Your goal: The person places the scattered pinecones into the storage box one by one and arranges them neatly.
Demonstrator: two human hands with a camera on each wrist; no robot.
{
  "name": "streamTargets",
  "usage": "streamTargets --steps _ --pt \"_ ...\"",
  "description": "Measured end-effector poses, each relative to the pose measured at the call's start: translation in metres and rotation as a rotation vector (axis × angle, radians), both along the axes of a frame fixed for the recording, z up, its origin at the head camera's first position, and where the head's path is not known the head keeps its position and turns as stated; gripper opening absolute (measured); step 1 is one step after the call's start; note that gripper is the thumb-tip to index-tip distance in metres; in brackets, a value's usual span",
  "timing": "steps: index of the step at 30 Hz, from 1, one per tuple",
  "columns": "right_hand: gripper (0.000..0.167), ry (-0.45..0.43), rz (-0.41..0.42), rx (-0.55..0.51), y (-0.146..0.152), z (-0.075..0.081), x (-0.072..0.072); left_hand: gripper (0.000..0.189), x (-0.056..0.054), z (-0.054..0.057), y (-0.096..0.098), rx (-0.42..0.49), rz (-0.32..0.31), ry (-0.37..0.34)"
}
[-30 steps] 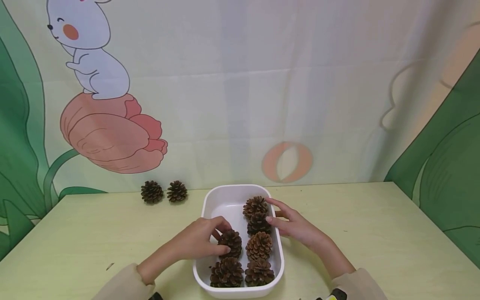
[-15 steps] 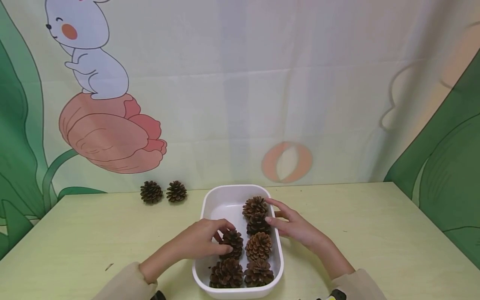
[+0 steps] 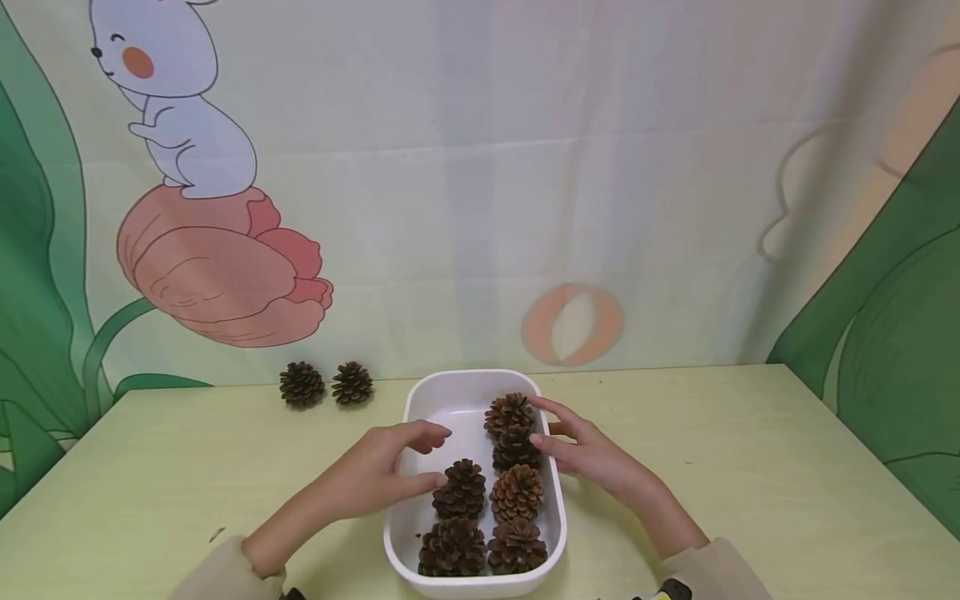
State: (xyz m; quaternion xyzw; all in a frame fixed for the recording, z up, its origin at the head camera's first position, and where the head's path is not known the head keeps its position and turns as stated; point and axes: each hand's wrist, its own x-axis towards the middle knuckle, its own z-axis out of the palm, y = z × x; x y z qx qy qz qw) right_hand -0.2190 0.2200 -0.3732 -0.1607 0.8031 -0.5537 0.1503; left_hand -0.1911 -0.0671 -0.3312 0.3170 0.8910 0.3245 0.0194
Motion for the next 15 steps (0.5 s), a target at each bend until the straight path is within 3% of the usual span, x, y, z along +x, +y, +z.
streamTargets --steps 5,10,15 --pt "0.058 0.009 0.006 -0.006 0.001 0.001 0.001 0.040 -0.003 -0.002 -0.016 0.071 0.066 0.082" --pt "0.059 0.007 0.006 -0.013 0.001 0.001 0.001 0.038 -0.008 -0.004 -0.033 0.137 0.172 0.100" --pt "0.059 0.003 0.014 -0.023 0.000 0.001 0.001 0.039 -0.012 -0.005 -0.048 0.156 0.227 0.096"
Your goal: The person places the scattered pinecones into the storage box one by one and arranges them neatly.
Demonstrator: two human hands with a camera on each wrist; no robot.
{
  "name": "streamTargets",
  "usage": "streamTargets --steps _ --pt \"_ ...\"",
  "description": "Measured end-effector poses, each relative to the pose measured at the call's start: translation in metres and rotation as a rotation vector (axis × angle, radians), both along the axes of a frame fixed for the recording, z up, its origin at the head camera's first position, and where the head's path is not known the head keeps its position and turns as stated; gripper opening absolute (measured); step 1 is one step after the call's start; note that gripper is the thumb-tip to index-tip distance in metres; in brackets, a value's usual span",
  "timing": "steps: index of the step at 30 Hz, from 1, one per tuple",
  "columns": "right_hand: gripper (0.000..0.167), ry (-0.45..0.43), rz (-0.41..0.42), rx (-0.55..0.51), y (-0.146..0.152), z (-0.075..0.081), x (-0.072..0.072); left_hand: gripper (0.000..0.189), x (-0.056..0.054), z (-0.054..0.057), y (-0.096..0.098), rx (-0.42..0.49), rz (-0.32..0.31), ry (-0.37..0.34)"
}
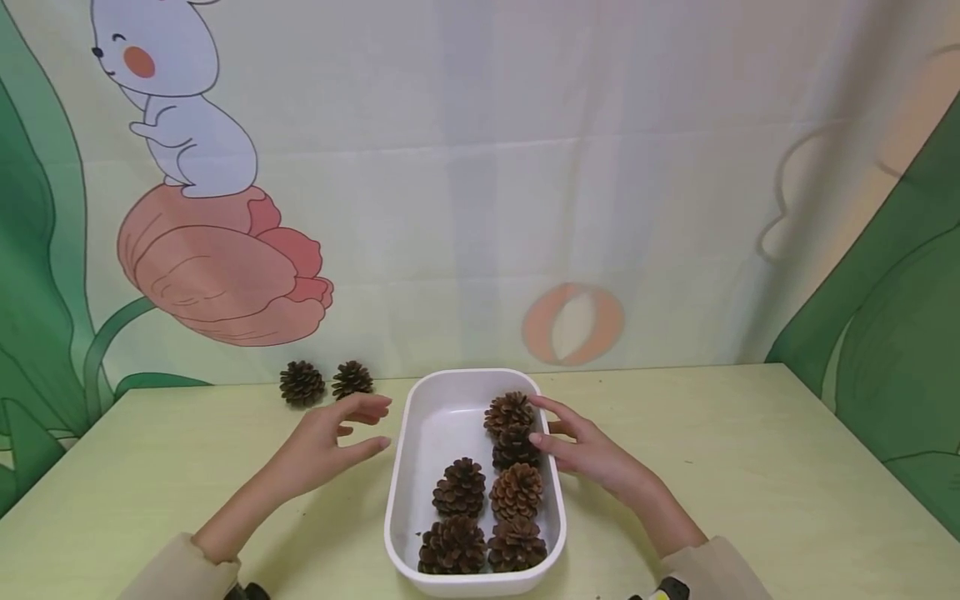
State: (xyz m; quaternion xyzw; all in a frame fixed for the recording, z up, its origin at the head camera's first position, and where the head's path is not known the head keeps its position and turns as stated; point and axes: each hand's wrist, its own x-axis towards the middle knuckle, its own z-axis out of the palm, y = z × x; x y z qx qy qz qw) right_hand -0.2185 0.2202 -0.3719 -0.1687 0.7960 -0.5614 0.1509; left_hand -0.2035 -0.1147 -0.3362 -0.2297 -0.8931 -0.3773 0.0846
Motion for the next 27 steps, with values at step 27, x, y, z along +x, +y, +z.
streamTargets --steps 27 --pt "0.060 0.009 0.015 -0.022 0.000 -0.002 -0.001 0.055 -0.040 -0.009 -0.068 0.067 0.210 -0.098"
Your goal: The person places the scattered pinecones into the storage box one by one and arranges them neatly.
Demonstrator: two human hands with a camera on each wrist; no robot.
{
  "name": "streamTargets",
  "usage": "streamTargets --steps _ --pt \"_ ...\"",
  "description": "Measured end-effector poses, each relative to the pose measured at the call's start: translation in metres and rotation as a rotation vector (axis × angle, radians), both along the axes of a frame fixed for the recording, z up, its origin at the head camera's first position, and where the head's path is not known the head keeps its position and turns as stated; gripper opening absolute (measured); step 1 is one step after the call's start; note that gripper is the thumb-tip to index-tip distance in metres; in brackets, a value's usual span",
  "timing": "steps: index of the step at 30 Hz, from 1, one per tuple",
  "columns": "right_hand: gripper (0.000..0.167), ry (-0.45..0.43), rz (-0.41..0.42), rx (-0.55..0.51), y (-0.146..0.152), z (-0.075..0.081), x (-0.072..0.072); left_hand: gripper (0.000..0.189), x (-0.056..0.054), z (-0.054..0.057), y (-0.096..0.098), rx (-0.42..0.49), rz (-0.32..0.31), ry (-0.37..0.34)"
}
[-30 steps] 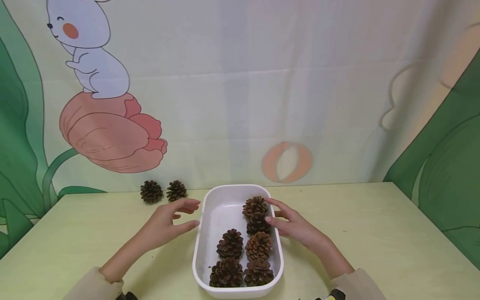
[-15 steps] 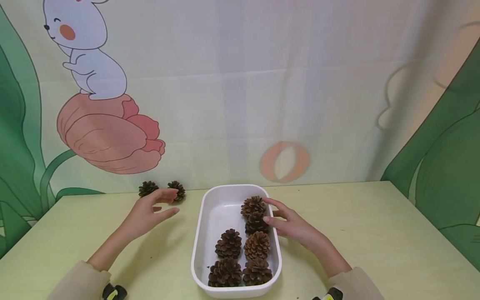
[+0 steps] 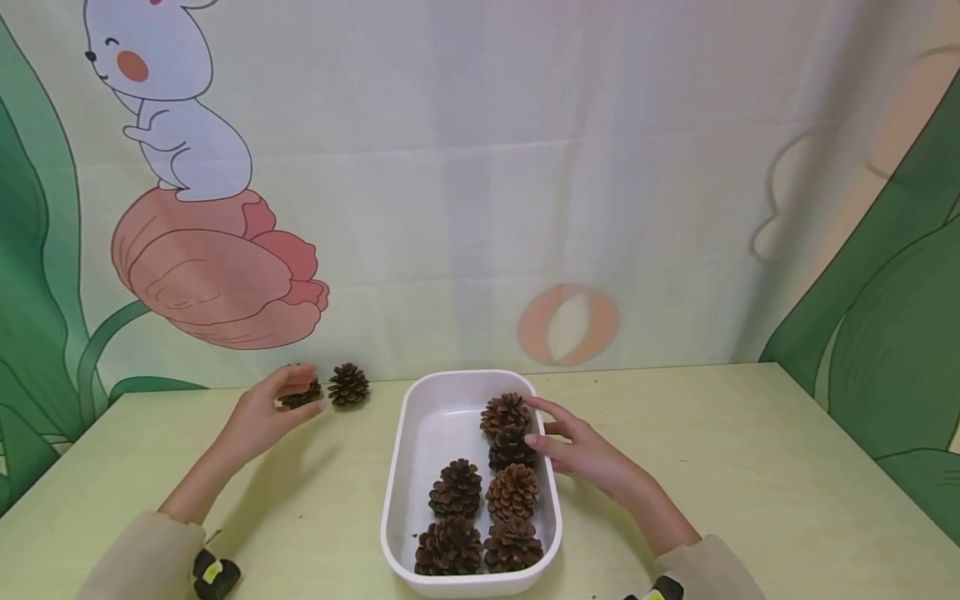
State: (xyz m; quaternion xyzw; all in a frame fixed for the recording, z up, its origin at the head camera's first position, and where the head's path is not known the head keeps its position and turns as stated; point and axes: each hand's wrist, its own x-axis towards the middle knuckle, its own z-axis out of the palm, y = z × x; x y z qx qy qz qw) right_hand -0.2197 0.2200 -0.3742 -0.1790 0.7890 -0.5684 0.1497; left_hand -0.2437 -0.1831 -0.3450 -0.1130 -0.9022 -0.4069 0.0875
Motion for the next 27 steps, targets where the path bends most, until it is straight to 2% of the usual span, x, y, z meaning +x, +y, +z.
streamTargets --steps 5,14,21,27 --pt "0.060 -0.001 -0.011 0.010 0.000 0.000 0.000 0.060 -0.009 0.000 -0.007 -0.005 0.045 -0.027" --pt "0.060 -0.004 -0.016 0.008 0.000 0.001 0.001 0.072 -0.026 0.005 -0.013 0.005 0.138 -0.115" --pt "0.060 -0.002 -0.012 0.008 0.001 0.001 0.000 0.078 -0.037 0.004 -0.020 0.033 0.160 -0.154" --pt "0.061 -0.005 -0.018 0.015 0.000 0.001 0.001 0.081 -0.045 0.002 -0.024 0.033 0.177 -0.237"
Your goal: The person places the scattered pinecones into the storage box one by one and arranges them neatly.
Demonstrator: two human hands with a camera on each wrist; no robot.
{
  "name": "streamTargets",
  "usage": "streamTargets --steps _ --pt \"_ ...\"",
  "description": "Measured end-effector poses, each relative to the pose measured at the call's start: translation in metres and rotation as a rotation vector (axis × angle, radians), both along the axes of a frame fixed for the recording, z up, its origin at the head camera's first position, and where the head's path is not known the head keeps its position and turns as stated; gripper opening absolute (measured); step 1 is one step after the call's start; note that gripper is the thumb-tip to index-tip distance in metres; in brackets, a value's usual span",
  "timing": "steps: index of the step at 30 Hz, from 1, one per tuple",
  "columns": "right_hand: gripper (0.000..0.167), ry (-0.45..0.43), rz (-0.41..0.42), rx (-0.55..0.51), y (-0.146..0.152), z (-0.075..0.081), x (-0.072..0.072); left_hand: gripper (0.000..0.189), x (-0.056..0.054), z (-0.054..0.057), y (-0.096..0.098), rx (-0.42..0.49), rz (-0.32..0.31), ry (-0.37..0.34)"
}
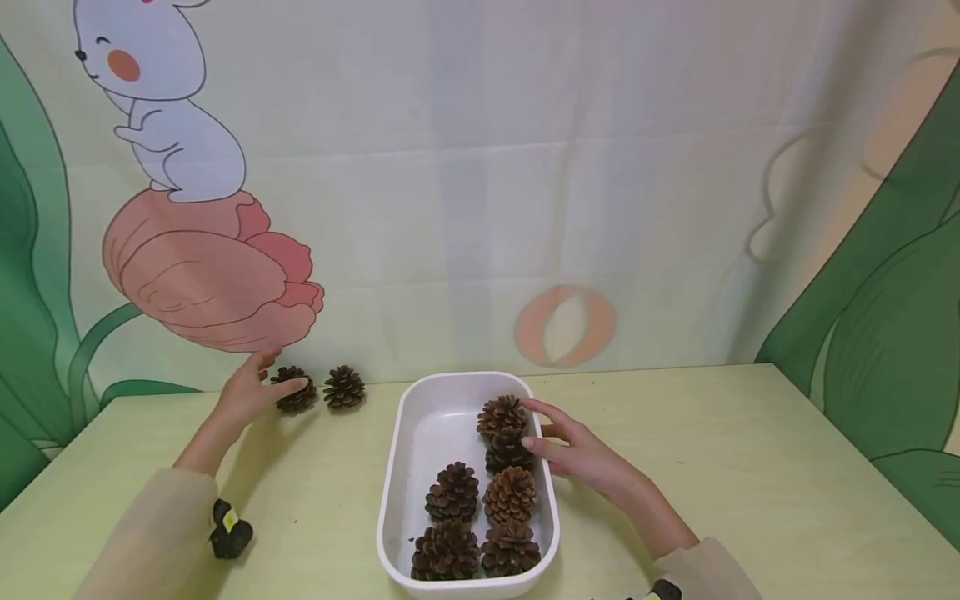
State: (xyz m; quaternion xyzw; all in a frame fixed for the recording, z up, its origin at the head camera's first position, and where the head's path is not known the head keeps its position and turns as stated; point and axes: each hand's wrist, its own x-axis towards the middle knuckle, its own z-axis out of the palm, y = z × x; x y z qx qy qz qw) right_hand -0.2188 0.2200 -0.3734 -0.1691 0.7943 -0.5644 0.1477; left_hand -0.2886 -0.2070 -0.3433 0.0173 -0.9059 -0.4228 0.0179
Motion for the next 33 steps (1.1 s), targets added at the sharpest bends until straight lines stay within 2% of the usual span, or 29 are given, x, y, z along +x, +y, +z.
streamTargets --steps 8,17,23,33 --pt "0.061 0.001 0.000 -0.010 -0.0009 -0.0016 -0.0001 0.073 -0.0035 -0.0042 -0.0011 -0.101 -0.036 -0.052" --pt "0.061 0.002 0.001 -0.005 -0.0004 -0.0001 0.0008 0.057 -0.0016 -0.0043 -0.0017 -0.181 -0.087 -0.027" --pt "0.060 0.004 0.008 0.007 0.0005 0.0010 0.0009 0.047 0.0012 -0.0043 -0.0024 -0.186 -0.095 0.018" --pt "0.061 0.001 0.011 -0.003 0.0000 0.0015 -0.0003 0.045 0.0038 -0.0052 -0.0062 -0.197 -0.076 0.029"
